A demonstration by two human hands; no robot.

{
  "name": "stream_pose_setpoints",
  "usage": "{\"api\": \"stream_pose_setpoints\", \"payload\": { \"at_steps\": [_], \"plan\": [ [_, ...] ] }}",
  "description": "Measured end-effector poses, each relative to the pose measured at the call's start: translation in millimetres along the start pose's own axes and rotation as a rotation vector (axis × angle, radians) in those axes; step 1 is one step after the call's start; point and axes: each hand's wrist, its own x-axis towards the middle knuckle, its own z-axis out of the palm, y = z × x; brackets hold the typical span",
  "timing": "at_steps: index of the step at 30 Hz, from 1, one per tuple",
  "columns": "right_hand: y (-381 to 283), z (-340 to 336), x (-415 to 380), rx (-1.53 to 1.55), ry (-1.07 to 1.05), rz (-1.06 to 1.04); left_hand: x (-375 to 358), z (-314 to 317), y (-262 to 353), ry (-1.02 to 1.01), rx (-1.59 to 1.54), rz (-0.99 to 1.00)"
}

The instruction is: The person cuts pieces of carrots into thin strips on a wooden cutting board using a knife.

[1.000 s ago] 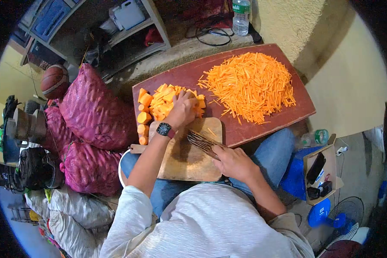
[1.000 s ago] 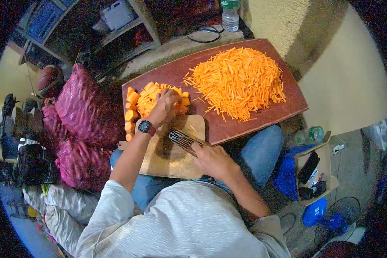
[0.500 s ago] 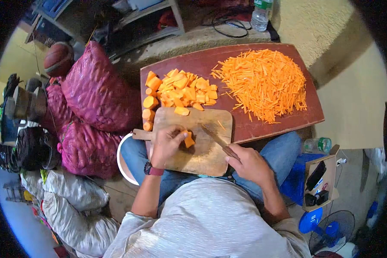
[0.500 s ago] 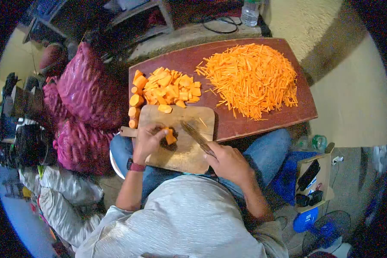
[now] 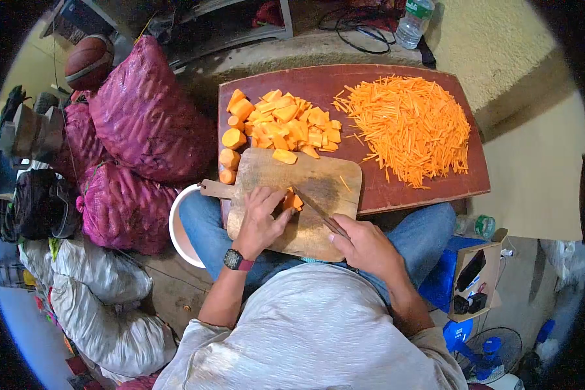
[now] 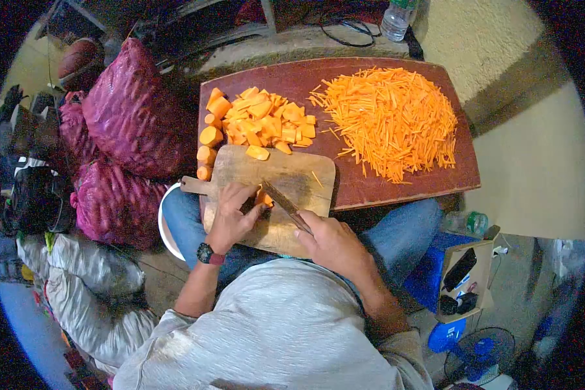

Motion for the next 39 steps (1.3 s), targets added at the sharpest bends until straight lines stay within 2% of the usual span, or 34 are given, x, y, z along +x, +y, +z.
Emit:
{"api": "stream_pose_setpoints", "payload": {
  "at_steps": [7,9,16,18,21,24,31,34,36,37,39],
  "plan": [
    [0,2,1,0.002,-0.012,-0.002,2,-3,-1,-0.032,0.042,0.062],
    [6,7,3,0.055,0.015,-0.072,2,-1,1,-0.016,0.051,0.07],
    [9,6,-3,0.134,0.08,-0.047,-2,0,20,0.02,0.023,0.089],
    [14,4,-11,0.158,0.23,0.004,1,4,20,0.019,0.002,0.086],
    [15,-8,-22,0.184,0.296,0.042,12,6,21,-0.015,-0.013,0.102],
    [13,-26,-29,0.189,0.185,0.162,30,11,24,-0.066,0.0,0.15],
    [21,-28,-36,0.231,0.254,0.181,55,23,17,-0.07,0.034,0.227],
    [38,-31,-35,0.161,0.24,0.098,56,21,13,-0.083,0.072,0.222],
    [46,-39,-26,0.023,0.338,0.076,59,19,10,-0.114,0.077,0.188],
    [46,-39,-18,-0.03,0.459,0.085,60,19,9,-0.141,0.08,0.149],
    [36,-57,-12,-0.017,0.437,0.113,64,26,5,-0.104,0.095,0.149]
  ]
}}
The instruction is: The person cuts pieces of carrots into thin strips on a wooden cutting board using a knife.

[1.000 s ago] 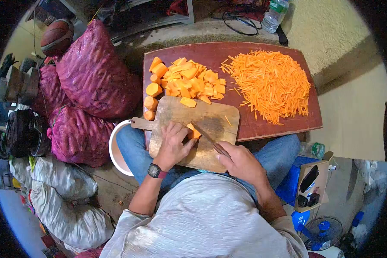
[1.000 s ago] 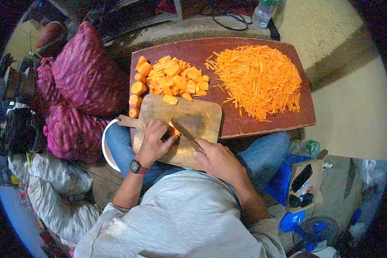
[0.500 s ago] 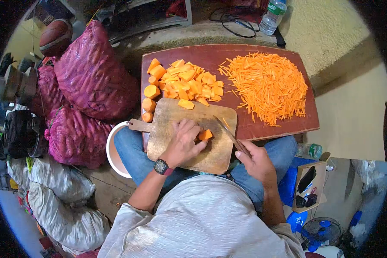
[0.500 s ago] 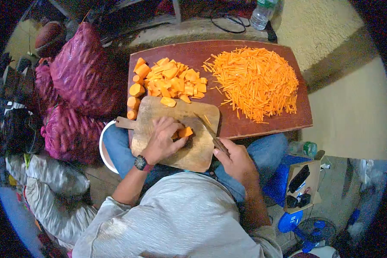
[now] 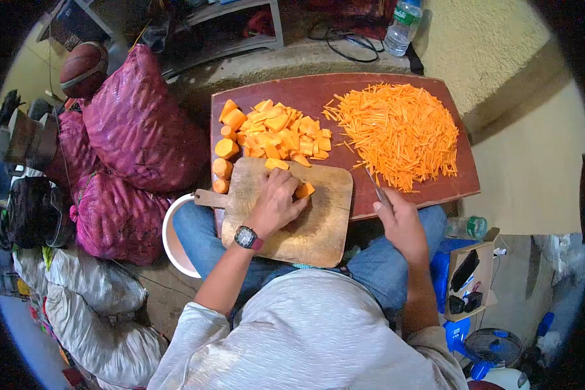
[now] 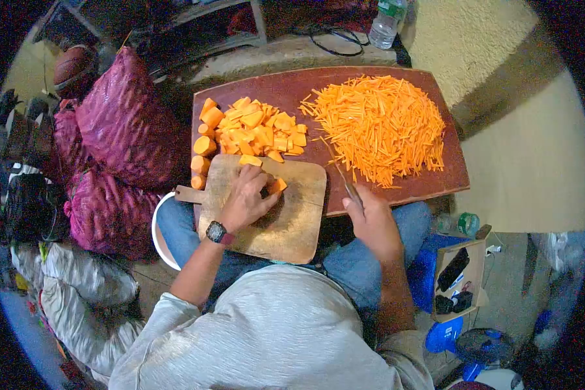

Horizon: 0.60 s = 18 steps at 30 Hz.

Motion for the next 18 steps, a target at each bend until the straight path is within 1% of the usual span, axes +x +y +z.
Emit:
{"api": "stream_pose_setpoints", "payload": {
  "at_steps": [1,2,3,5,6,7,8,10,13,14,16,17,18],
  "plan": [
    [-4,-5,4,0.006,-0.024,0.031,2,3,-2,0.033,0.017,-0.004],
    [1,-4,5,0.003,-0.082,0.0,2,6,-3,0.036,0.021,-0.006],
    [2,3,5,0.004,-0.082,-0.002,3,9,-1,0.065,0.077,-0.011],
    [0,19,1,0.158,-0.095,-0.187,5,13,4,0.093,0.13,-0.012],
    [-2,23,1,0.157,-0.152,-0.134,4,13,7,0.138,0.138,-0.013],
    [-4,26,-1,0.158,-0.151,-0.132,3,13,10,0.181,0.147,-0.016],
    [-6,30,-3,0.161,-0.159,-0.098,2,12,12,0.177,0.148,-0.016],
    [-10,36,-4,0.169,-0.167,-0.061,-1,9,16,0.231,0.072,-0.053],
    [-23,35,2,0.182,-0.276,-0.051,-7,9,10,0.154,0.009,-0.057],
    [-23,37,5,0.182,-0.275,-0.05,-8,11,10,0.154,0.009,-0.057],
    [-21,44,14,0.196,-0.355,-0.112,-12,12,12,0.085,-0.048,-0.063],
    [-19,48,18,0.196,-0.359,-0.114,-13,12,12,0.086,-0.046,-0.066],
    [-18,51,21,0.264,-0.361,-0.121,-14,10,13,0.09,0.029,-0.05]
  ]
}}
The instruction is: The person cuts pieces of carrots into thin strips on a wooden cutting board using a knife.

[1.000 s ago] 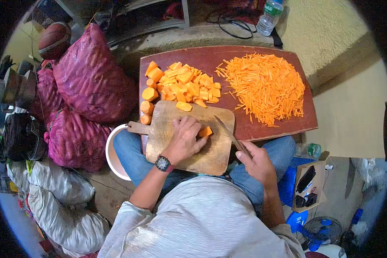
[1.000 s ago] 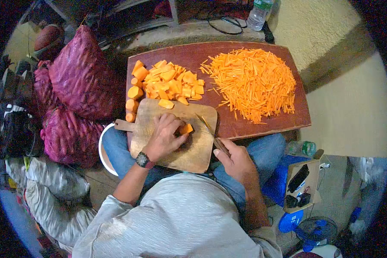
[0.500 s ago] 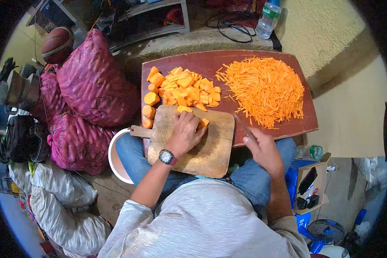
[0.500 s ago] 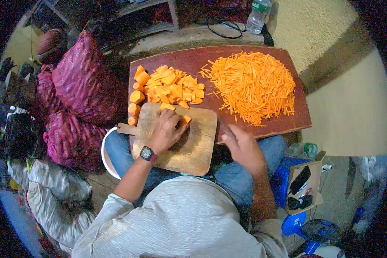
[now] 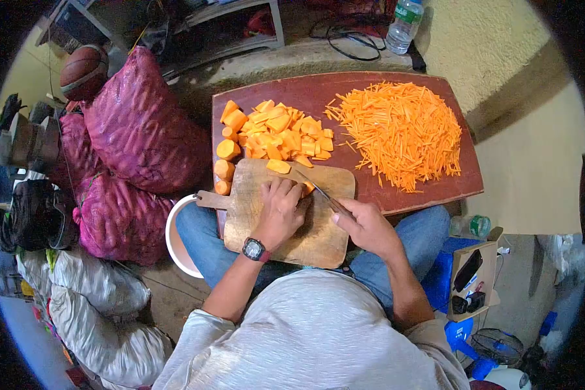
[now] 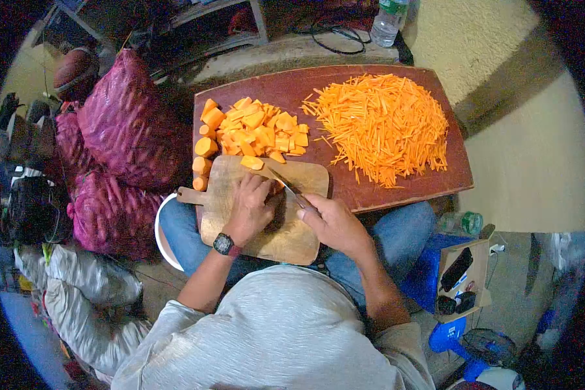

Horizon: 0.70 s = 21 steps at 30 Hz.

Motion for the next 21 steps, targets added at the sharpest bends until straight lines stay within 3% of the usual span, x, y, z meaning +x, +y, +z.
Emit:
{"api": "stream_pose_setpoints", "payload": {
  "at_steps": [5,12,15,17,21],
  "plan": [
    [-3,7,3,0.096,0.085,-0.099,8,-1,-6,-0.011,0.111,0.048],
    [-11,0,-21,-0.006,0.148,-0.038,45,-17,-46,0.229,0.284,0.175],
    [-9,0,-36,-0.04,0.097,-0.031,27,-27,-52,0.208,0.218,0.033],
    [-13,2,-44,-0.045,0.07,-0.037,1,-37,-46,0.103,-0.11,-0.054],
    [-10,10,-49,0.03,0.051,0.024,-33,-56,-24,-0.081,-0.193,-0.131]
  ]
}}
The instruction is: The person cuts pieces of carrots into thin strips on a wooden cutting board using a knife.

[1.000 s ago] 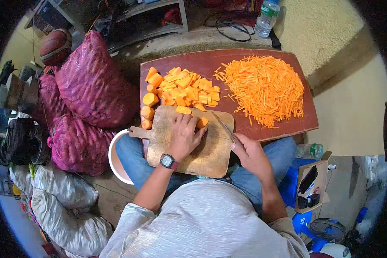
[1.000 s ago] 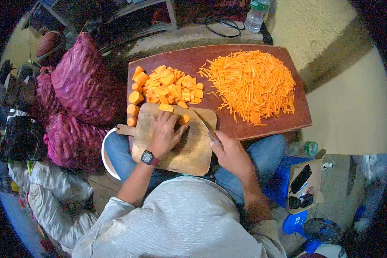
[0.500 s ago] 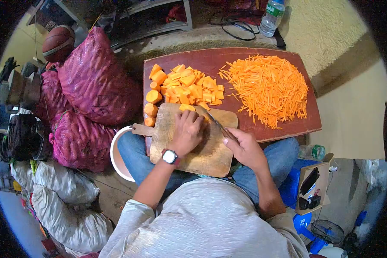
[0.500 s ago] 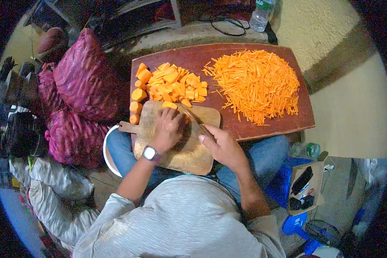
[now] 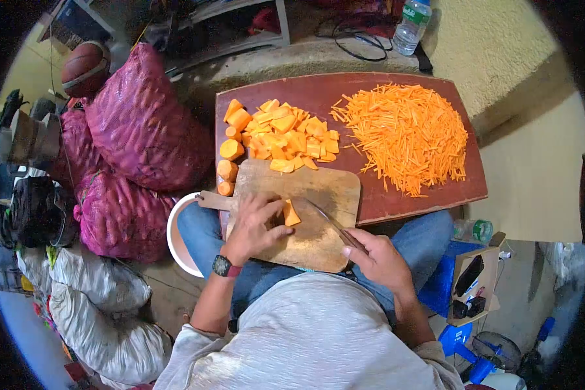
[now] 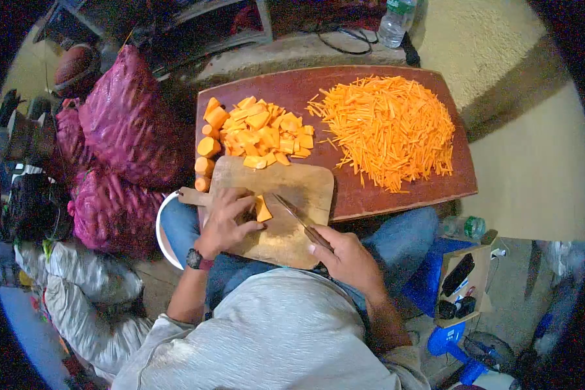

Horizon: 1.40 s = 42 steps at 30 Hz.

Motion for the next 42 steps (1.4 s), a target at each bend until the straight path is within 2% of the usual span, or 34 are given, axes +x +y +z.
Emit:
{"api": "stream_pose_setpoints", "payload": {
  "at_steps": [3,10,14,16,17,19,22,29,31,36,41,42],
  "plan": [
    [1,7,3,0.002,-0.052,0.004,-5,5,-4,-0.009,0.154,0.149],
    [-11,12,5,-0.053,-0.131,-0.018,-9,30,3,0.004,0.098,0.206],
    [-7,13,-3,-0.026,-0.126,0.022,-23,39,20,0.094,0.162,0.174],
    [-1,18,-2,0.006,0.061,-0.062,-25,43,23,0.126,0.171,0.141],
    [-1,16,-1,0.007,0.06,-0.058,-26,45,25,0.119,0.153,0.134],
    [-9,9,5,-0.046,-0.056,0.077,-27,47,29,0.11,0.134,0.126],
    [-8,10,6,-0.099,-0.09,0.015,-28,45,39,0.05,0.115,0.177],
    [-5,4,-12,-0.203,-0.161,0.079,-35,54,33,0.049,0.11,0.153],
    [-3,12,-15,-0.202,-0.051,-0.011,-32,52,37,0.052,0.137,0.163],
    [-9,20,-11,-0.316,-0.098,0.017,-33,51,35,0.004,0.293,0.283],
    [-21,18,-17,-0.408,-0.164,0.039,-34,53,28,-0.028,0.264,0.313],
    [-28,16,-17,-0.436,-0.203,0.099,-35,52,27,-0.045,0.265,0.329]
  ]
}}
